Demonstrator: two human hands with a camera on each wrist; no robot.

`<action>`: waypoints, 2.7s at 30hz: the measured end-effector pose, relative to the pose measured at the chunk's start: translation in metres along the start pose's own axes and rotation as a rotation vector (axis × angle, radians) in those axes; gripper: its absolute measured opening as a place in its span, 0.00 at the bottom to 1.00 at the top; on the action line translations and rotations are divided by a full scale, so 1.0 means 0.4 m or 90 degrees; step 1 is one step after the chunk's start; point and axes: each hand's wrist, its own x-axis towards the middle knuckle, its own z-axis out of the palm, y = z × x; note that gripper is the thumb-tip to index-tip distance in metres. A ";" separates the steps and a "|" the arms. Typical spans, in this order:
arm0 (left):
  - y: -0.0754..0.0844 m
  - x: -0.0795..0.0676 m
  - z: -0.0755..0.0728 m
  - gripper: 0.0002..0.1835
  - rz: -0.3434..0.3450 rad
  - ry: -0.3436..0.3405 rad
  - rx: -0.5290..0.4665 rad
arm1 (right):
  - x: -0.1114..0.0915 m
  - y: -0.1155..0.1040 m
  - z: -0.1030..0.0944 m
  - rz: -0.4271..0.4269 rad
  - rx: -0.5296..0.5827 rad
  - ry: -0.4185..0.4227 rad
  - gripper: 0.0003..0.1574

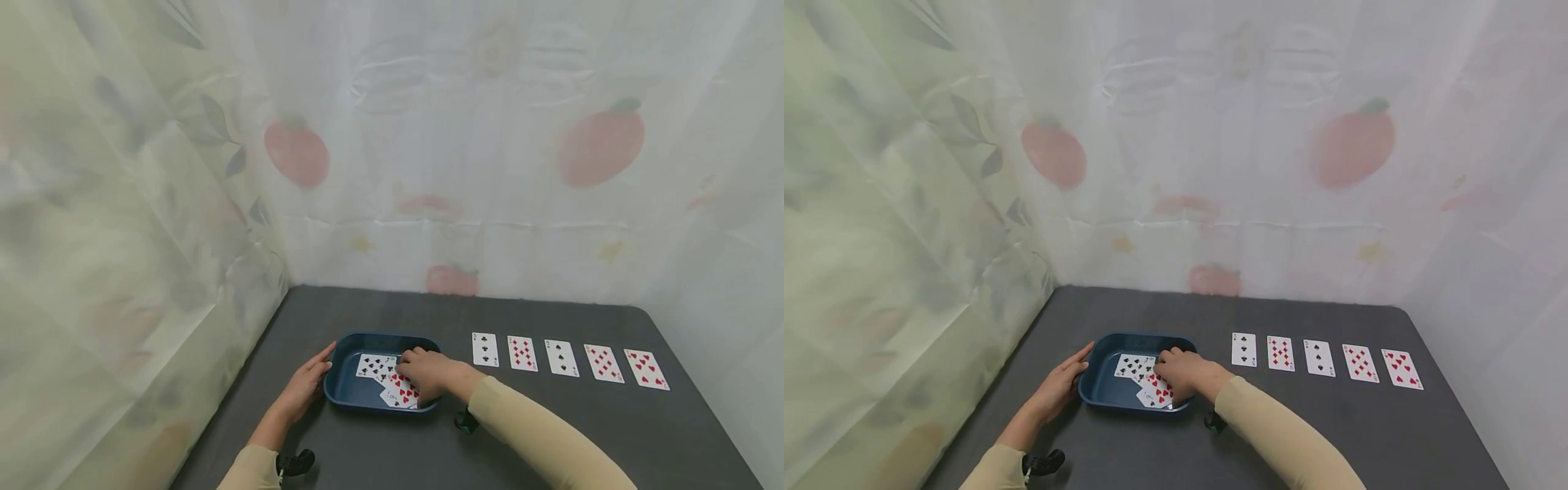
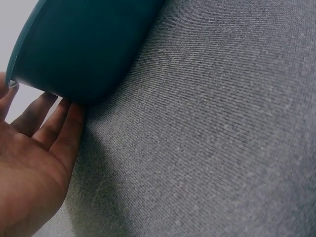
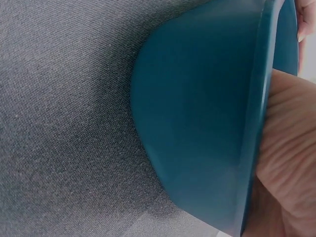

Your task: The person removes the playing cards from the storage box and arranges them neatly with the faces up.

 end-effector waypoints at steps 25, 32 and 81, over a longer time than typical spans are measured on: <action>-0.003 0.007 -0.002 0.28 -0.001 0.000 -0.001 | 0.011 -0.009 -0.001 0.044 0.014 -0.010 0.50; 0.009 0.000 0.000 0.28 -0.003 -0.005 0.006 | 0.015 -0.007 -0.001 0.052 0.021 -0.012 0.49; 0.002 0.015 -0.007 0.28 -0.005 -0.001 -0.001 | -0.229 0.147 -0.095 0.102 0.185 0.241 0.60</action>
